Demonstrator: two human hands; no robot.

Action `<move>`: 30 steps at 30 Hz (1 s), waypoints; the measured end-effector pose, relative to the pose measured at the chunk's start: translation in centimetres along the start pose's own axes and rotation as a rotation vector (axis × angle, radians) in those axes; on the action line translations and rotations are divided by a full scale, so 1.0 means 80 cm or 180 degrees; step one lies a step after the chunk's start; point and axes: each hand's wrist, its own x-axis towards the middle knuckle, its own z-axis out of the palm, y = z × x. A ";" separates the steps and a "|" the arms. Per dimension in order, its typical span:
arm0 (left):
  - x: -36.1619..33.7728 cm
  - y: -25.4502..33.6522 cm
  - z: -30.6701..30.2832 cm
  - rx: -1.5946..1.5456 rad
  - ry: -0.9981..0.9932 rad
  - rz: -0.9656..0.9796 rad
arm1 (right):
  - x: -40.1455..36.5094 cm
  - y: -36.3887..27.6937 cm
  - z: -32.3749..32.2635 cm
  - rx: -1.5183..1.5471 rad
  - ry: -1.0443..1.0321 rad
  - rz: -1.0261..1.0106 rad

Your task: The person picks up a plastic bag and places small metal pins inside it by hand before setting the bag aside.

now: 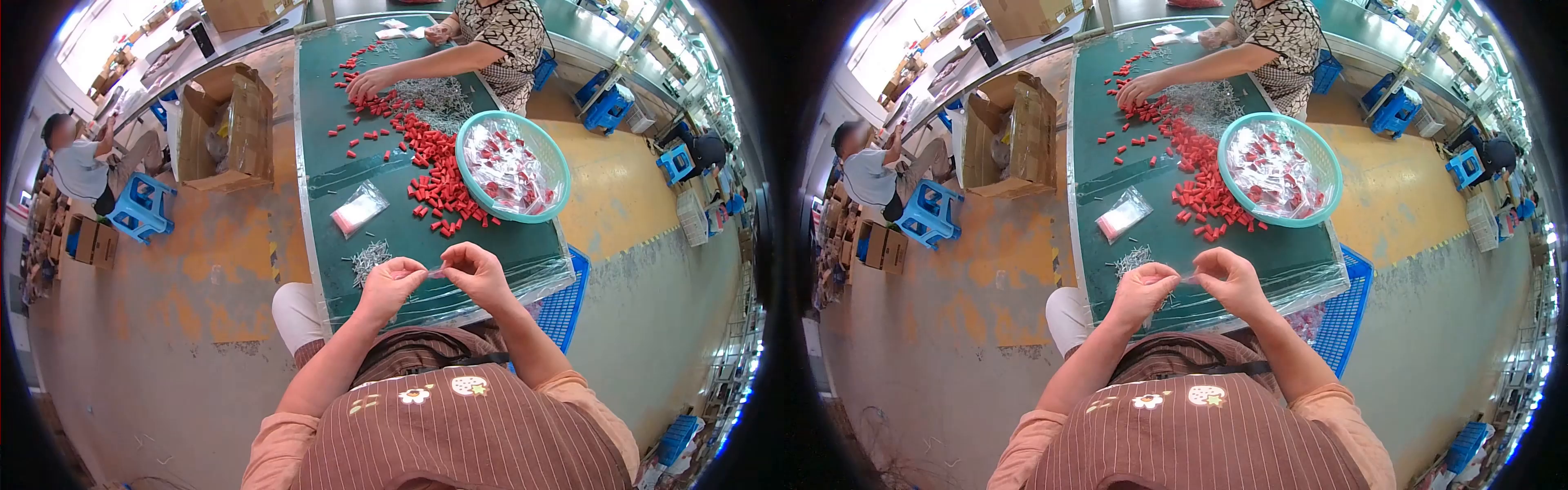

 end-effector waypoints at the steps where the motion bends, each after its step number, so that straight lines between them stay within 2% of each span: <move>1: 0.001 -0.003 -0.001 -0.0028 0.0016 0.0003 | -0.001 -0.001 0.000 0.0064 0.0018 0.0044; 9: 0.005 -0.015 0.000 0.0105 0.0174 0.0133 | -0.004 -0.005 0.005 0.0482 0.0114 0.0123; 18: 0.002 -0.005 0.006 0.0083 0.0024 0.0002 | -0.005 0.001 0.008 0.0173 0.0156 0.0063; 24: 0.001 -0.006 0.013 0.0215 -0.0013 0.0264 | -0.007 0.007 0.014 0.0205 0.0130 -0.0012; 27: 0.003 -0.007 0.017 0.0147 -0.0018 0.0259 | -0.009 0.009 0.010 0.0041 0.0107 -0.0015; 30: -0.002 0.006 0.020 0.0215 -0.0183 -0.0014 | -0.014 0.007 0.005 0.0070 0.0144 -0.0002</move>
